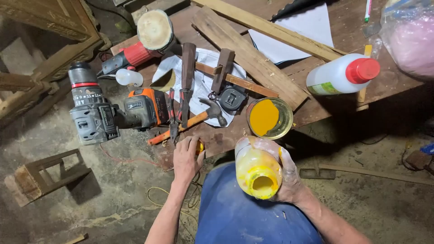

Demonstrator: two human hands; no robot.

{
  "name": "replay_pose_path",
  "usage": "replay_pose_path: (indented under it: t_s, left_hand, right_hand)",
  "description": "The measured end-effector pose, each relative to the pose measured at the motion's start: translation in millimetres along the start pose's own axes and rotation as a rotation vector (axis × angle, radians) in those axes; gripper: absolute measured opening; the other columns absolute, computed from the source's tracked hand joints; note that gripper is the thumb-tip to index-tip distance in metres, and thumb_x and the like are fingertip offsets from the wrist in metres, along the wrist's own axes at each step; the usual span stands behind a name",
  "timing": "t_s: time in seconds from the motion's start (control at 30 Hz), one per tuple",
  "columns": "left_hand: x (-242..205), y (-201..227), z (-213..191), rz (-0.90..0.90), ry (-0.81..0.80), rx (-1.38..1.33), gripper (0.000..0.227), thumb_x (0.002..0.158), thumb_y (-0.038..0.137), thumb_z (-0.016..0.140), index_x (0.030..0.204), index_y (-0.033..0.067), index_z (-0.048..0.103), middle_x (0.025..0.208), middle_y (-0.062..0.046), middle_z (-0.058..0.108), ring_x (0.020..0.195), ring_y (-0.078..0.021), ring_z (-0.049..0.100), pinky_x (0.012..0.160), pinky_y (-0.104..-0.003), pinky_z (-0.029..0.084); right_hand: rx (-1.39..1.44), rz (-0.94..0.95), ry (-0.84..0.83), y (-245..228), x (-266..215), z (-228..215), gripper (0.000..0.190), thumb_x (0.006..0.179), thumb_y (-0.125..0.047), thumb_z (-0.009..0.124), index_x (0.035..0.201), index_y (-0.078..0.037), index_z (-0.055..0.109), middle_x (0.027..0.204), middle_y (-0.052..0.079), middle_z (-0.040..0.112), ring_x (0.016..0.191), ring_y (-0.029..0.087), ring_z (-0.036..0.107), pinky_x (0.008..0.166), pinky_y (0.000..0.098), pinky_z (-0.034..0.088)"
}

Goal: Preparing and applying yellow wood filler to an intricately carved wooden panel using a small wooden stick.

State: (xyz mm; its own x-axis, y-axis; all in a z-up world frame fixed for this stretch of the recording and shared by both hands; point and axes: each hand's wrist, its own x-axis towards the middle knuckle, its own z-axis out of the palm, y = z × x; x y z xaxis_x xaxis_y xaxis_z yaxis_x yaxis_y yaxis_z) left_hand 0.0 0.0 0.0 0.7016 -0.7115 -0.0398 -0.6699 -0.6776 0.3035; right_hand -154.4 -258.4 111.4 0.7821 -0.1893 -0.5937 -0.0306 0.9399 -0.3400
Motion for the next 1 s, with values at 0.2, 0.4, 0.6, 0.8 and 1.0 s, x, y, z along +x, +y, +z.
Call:
replay_pose_path:
  t_s: [0.2,0.4,0.6,0.8,1.0]
  left_hand:
    - [28.0,65.3,-114.8,-0.164,0.054,-0.76,0.04,0.092,0.02,0.072,0.13,0.0121,0.063,0.121,-0.009,0.066,0.103,-0.0197,0.063,0.079,-0.03,0.054]
    - [48.8,117.3,-204.0,0.364,0.338,-1.15,0.047,0.098,0.027,0.073,0.137,0.0132,0.051,0.133,-0.021,0.057,0.119,-0.031,0.064,0.104,-0.043,0.054]
    - [60.3,137.7,-184.2,0.432,0.466,-1.195,0.04,0.094,0.023,0.079,0.12,0.0116,0.05,0.131,-0.026,0.057,0.121,-0.0362,0.064,0.105,-0.045,0.059]
    - [66.6,132.6,-205.2,0.448,0.459,-0.828,0.04,0.086,0.029,0.082,0.106,0.0034,0.058,0.113,-0.021,0.065,0.099,-0.0307,0.066,0.09,-0.041,0.056]
    - [65.6,127.0,-242.1,0.432,0.073,-0.539,0.057,0.092,0.036,0.074,0.137,0.0066,0.056,0.115,-0.014,0.059,0.101,-0.027,0.061,0.084,-0.039,0.055]
  right_hand:
    - [-1.013,-0.913,-0.616,-6.5,15.0,17.6,0.108,0.089,-0.037,0.078,0.166,-0.016,0.005,0.125,0.012,0.036,0.124,0.024,0.039,0.126,0.045,0.026]
    - [-1.275,-0.903,-0.446,3.2,19.1,12.8,0.137,0.067,-0.028,0.097,0.162,-0.005,0.0,0.143,0.028,0.049,0.141,0.039,0.053,0.122,0.0516,0.037]
    - [-1.287,-1.029,-0.439,3.1,19.3,35.4,0.125,0.075,-0.032,0.091,0.163,-0.005,0.006,0.138,0.026,0.051,0.13,0.035,0.06,0.116,0.0488,0.047]
    - [-1.419,-1.079,-0.385,-16.6,-1.9,57.0,0.124,0.065,-0.016,0.09,0.162,-0.009,0.013,0.133,0.024,0.061,0.114,0.032,0.07,0.103,0.046,0.057]
    - [-1.727,-1.227,-0.286,-24.2,-24.0,65.7,0.104,0.072,-0.03,0.085,0.155,-0.001,0.03,0.142,0.02,0.058,0.121,0.037,0.066,0.109,0.0488,0.049]
